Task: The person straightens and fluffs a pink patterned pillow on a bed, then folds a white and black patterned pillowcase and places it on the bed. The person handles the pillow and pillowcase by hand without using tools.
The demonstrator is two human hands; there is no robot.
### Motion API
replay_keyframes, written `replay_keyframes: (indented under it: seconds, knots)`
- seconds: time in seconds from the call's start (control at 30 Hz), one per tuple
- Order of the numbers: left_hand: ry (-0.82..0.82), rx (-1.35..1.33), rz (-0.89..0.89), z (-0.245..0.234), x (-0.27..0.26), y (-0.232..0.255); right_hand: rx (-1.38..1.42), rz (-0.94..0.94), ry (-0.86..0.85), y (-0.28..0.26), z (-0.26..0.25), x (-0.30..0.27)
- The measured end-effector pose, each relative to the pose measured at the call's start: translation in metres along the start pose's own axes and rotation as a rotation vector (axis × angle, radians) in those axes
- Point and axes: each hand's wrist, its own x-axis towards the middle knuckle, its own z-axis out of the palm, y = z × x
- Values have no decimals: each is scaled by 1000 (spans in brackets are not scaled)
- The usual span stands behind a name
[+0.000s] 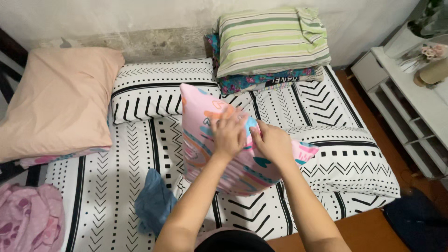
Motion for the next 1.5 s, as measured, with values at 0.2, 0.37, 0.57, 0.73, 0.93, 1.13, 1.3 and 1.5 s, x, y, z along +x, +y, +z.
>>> replay_keyframes:
  seconds: [0.2, 0.37, 0.57, 0.73, 0.93, 1.13, 1.3, 1.5]
  knots:
    - [138, -143, -124, -28, 33, -68, 60, -54, 54, 7, -2, 3]
    - [394, -71, -335, -13, 41, -28, 14, -31, -37, 10, 5, 18]
    - [13, -14, 40, 14, -13, 16, 83, -62, 13, 12, 4, 21]
    - [306, -191, -566, 35, -41, -29, 104, -17, 47, 13, -4, 16]
    - [263, -92, -602, 62, -22, 26, 111, -66, 52, 11, -1, 32]
    - [227, 10, -367, 54, -62, 15, 126, -133, 60, 15, 6, 34]
    - [359, -269, -1025, 76, -77, -8, 120, -157, 93, 13, 1, 31]
    - [327, -37, -397, 50, -3, 21, 114, -206, 94, -3, 6, 41]
